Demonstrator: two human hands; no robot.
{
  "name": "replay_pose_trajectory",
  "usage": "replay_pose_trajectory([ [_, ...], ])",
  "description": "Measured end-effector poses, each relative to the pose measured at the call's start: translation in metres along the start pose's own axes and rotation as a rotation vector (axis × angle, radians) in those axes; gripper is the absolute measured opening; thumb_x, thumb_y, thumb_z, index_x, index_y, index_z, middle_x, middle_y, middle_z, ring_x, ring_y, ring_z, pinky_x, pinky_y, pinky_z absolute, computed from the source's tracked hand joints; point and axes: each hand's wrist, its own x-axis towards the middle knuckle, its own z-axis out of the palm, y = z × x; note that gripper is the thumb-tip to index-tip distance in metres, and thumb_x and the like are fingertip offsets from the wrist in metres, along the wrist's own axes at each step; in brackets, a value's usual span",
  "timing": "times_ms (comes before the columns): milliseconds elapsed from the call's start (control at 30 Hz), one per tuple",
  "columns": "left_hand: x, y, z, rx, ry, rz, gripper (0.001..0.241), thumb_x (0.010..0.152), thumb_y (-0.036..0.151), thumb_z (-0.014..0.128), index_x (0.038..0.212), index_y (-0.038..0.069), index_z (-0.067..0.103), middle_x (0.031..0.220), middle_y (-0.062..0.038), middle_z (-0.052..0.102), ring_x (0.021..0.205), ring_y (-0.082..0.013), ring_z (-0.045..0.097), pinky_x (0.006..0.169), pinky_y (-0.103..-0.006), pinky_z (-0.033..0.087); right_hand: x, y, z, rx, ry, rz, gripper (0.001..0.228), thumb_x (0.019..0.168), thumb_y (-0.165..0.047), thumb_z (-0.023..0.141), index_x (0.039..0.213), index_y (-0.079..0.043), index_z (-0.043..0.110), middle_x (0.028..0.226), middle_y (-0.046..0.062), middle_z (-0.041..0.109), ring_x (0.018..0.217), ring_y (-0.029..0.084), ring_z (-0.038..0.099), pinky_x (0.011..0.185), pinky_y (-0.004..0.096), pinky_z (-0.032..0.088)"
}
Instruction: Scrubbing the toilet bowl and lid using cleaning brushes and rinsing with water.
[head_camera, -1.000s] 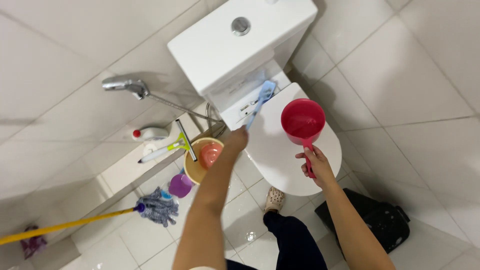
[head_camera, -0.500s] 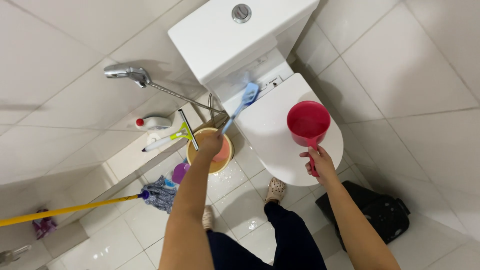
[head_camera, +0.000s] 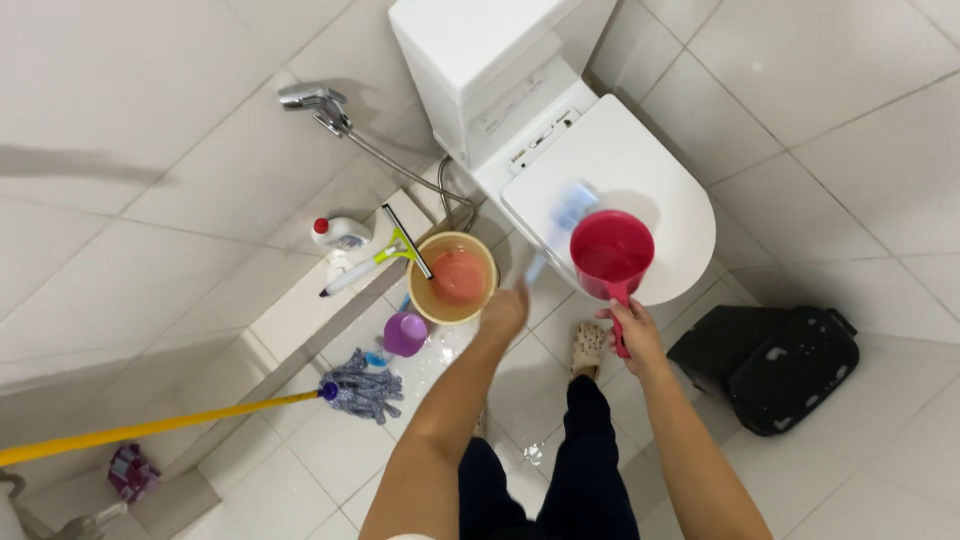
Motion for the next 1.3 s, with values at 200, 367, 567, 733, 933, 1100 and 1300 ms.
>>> replay_pose_trajectory([
  [200,0.013,0.016,-0.073,-0.119,-0.038,-0.041,0.042,0.105,0.033,0.036,0.133,0.008,0.056,0.102,-0.027,0.072,0.099,-0.0465,0.070,0.090,-0.0559,0.055,-0.027,0.028,-0.007,0.055,0.056,-0.024,0.037,0.100,-0.029,0.061,0.127,-0.005,0.055,0.101,0.008,0.070,0.054,0.011,0.052,0.043,0.027,0.041],
  [367,0.029,0.041,-0.088,-0.006,-0.069,-0.023,0.040,0.106,0.035,0.037,0.126,0.011,0.062,0.106,-0.024,0.072,0.102,-0.0453,0.069,0.092,-0.0559,0.055,-0.030,0.030,-0.018,0.038,0.078,-0.004,0.038,0.098,-0.029,0.061,0.129,-0.008,0.056,0.099,0.009,0.071,0.052,0.012,0.050,0.042,0.027,0.040],
  [567,-0.055,0.029,-0.037,-0.001,-0.159,0.004,0.043,0.109,0.039,0.032,0.138,0.016,0.054,0.102,-0.027,0.072,0.097,-0.0473,0.070,0.090,-0.0593,0.055,-0.016,0.033,-0.053,0.022,0.052,-0.012,0.036,0.100,-0.030,0.060,0.127,-0.007,0.057,0.098,0.009,0.071,0.052,0.011,0.051,0.042,0.027,0.041],
  [733,-0.107,0.020,-0.049,0.006,-0.286,-0.034,0.056,0.103,0.039,0.032,0.158,0.028,0.036,0.101,-0.030,0.070,0.095,-0.0486,0.069,0.091,-0.0592,0.053,-0.005,0.038,-0.091,0.068,0.100,0.023,0.034,0.100,-0.030,0.058,0.126,-0.009,0.055,0.092,0.007,0.067,0.051,0.013,0.051,0.041,0.028,0.039],
  [933,-0.140,0.058,-0.029,0.006,-0.240,-0.005,0.051,0.108,0.039,0.030,0.156,0.025,0.038,0.102,-0.027,0.071,0.093,-0.0477,0.070,0.087,-0.0588,0.055,0.018,0.047,-0.106,-0.168,0.117,-0.022,0.038,0.090,-0.009,0.063,0.127,-0.010,0.053,0.087,0.006,0.061,0.054,0.015,0.055,0.042,0.032,0.042],
  [1100,-0.115,0.092,-0.033,-0.092,-0.187,-0.088,0.052,0.107,0.038,0.030,0.154,0.019,0.041,0.098,-0.026,0.074,0.092,-0.0459,0.071,0.084,-0.0569,0.056,0.031,0.017,-0.096,-0.370,0.068,-0.153,0.036,0.094,-0.005,0.059,0.129,-0.006,0.055,0.083,0.007,0.060,0.056,0.017,0.061,0.046,0.034,0.054],
  [1300,-0.039,0.141,-0.023,0.100,-0.374,0.033,0.056,0.111,0.046,0.019,0.136,0.015,0.059,0.101,-0.028,0.072,0.096,-0.0430,0.071,0.088,-0.0553,0.055,0.106,-0.004,-0.129,-0.854,0.302,-0.599,0.056,0.086,-0.010,0.067,0.140,-0.007,0.054,0.098,0.020,0.070,0.088,0.039,0.069,0.077,0.047,0.056],
])
